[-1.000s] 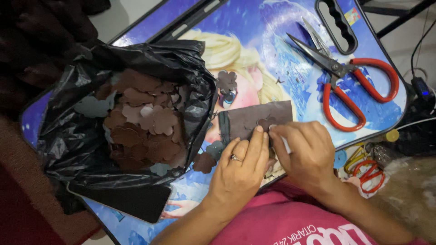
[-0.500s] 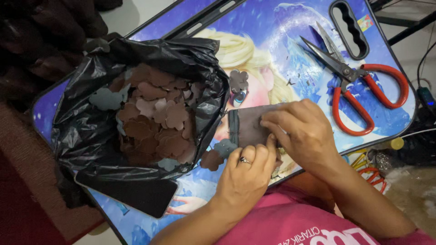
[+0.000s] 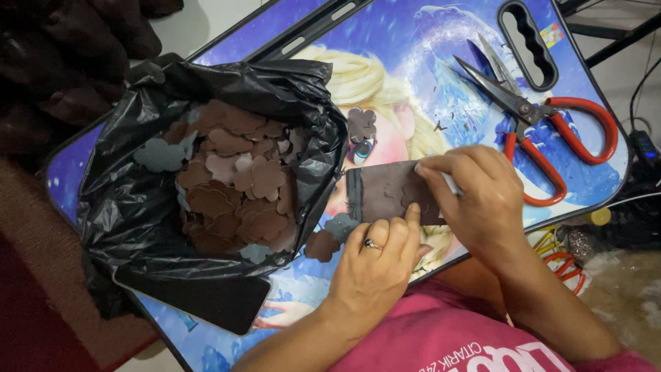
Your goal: The person uses red-handled scissors to cut flower-shaped pieces from a sheet of brown material. They repeatedly cut out shapes and place them into a black plastic bag on the table.
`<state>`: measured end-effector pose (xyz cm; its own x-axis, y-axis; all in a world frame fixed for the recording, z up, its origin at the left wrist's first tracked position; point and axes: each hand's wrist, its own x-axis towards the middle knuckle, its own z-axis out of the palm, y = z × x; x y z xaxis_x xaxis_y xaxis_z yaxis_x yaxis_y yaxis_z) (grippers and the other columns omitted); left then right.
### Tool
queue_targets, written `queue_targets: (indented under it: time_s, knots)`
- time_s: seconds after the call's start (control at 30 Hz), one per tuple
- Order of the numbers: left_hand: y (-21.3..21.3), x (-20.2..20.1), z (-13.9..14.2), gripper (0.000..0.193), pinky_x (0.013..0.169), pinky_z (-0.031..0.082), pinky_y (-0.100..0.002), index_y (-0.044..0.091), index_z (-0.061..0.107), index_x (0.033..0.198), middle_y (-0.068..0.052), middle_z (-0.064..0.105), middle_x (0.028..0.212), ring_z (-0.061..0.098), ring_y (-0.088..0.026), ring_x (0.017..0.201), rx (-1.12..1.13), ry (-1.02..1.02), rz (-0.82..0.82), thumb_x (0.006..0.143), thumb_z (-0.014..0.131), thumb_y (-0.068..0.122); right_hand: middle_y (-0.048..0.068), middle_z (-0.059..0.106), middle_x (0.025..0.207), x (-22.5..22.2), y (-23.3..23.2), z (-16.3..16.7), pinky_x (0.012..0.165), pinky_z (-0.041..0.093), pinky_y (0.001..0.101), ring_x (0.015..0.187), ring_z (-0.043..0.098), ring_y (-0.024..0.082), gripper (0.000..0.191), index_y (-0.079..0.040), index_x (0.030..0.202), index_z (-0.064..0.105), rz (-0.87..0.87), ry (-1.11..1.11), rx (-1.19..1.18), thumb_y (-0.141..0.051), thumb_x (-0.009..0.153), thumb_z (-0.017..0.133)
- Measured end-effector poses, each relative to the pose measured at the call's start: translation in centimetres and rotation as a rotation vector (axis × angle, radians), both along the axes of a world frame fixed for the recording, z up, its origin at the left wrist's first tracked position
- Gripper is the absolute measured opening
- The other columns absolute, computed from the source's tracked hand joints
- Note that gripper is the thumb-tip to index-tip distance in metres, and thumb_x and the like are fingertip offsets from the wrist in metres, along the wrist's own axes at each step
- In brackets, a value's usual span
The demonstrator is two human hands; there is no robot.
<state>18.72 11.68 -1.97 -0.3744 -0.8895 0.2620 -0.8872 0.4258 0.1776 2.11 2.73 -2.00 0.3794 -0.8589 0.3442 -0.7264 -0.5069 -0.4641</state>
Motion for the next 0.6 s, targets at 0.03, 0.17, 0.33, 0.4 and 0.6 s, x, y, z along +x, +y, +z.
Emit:
queue_targets:
  time_s: [0.03, 0.17, 0.33, 0.4, 0.6]
  knots:
    - [-0.1, 0.0, 0.0, 0.049, 0.093, 0.047, -0.031, 0.002, 0.065, 0.136, -0.004, 0.057, 0.11, 0.053, -0.017, 0.105, 0.005, -0.001, -0.003, 0.103, 0.061, 0.038, 0.005, 0.071, 0.099, -0.1, 0.1, 0.0, 0.083, 0.05, 0.0393, 0.092, 0.067, 0.026, 0.015, -0.01, 0.099, 0.072, 0.013, -0.012, 0.004, -0.006, 0.09, 0.083]
    - [-0.5, 0.2, -0.3, 0.046, 0.096, 0.047, -0.032, 0.002, 0.065, 0.132, -0.008, 0.06, 0.132, 0.055, -0.019, 0.117, -0.009, -0.005, -0.005, 0.102, 0.063, 0.036, 0.007, 0.07, 0.095, -0.3, 0.3, -0.4, 0.078, 0.049, 0.0401, 0.09, 0.068, 0.027, 0.017, -0.009, 0.096, 0.073, 0.039, 0.047, -0.003, -0.006, 0.084, 0.084]
    - [-0.3, 0.0, -0.5, 0.046, 0.1, 0.047, -0.034, 0.003, 0.065, 0.134, -0.011, 0.059, 0.142, 0.054, -0.021, 0.122, 0.032, 0.022, -0.016, 0.101, 0.064, 0.035, 0.008, 0.073, 0.099, -0.7, 0.5, -0.8, 0.074, 0.047, 0.0392, 0.086, 0.068, 0.027, 0.014, -0.008, 0.096, 0.073, 0.044, 0.025, -0.041, -0.006, 0.087, 0.083]
    - [-0.3, 0.1, -0.6, 0.042, 0.099, 0.048, -0.034, 0.006, 0.065, 0.131, -0.01, 0.06, 0.14, 0.055, -0.022, 0.12, 0.048, 0.037, -0.013, 0.098, 0.065, 0.032, 0.007, 0.072, 0.097, -0.3, 0.5, -0.9, 0.075, 0.049, 0.0399, 0.088, 0.069, 0.028, 0.015, -0.008, 0.096, 0.074, 0.062, 0.046, -0.045, -0.006, 0.084, 0.082]
    - [-0.7, 0.6, 0.1, 0.049, 0.095, 0.049, -0.037, 0.001, 0.064, 0.134, -0.011, 0.063, 0.135, 0.059, -0.023, 0.111, 0.064, 0.157, -0.013, 0.095, 0.068, 0.032, 0.008, 0.07, 0.096, 0.3, 0.5, 0.6, 0.077, 0.052, 0.0364, 0.087, 0.068, 0.026, 0.013, -0.006, 0.1, 0.074, -0.083, -0.012, 0.05, -0.006, 0.091, 0.083]
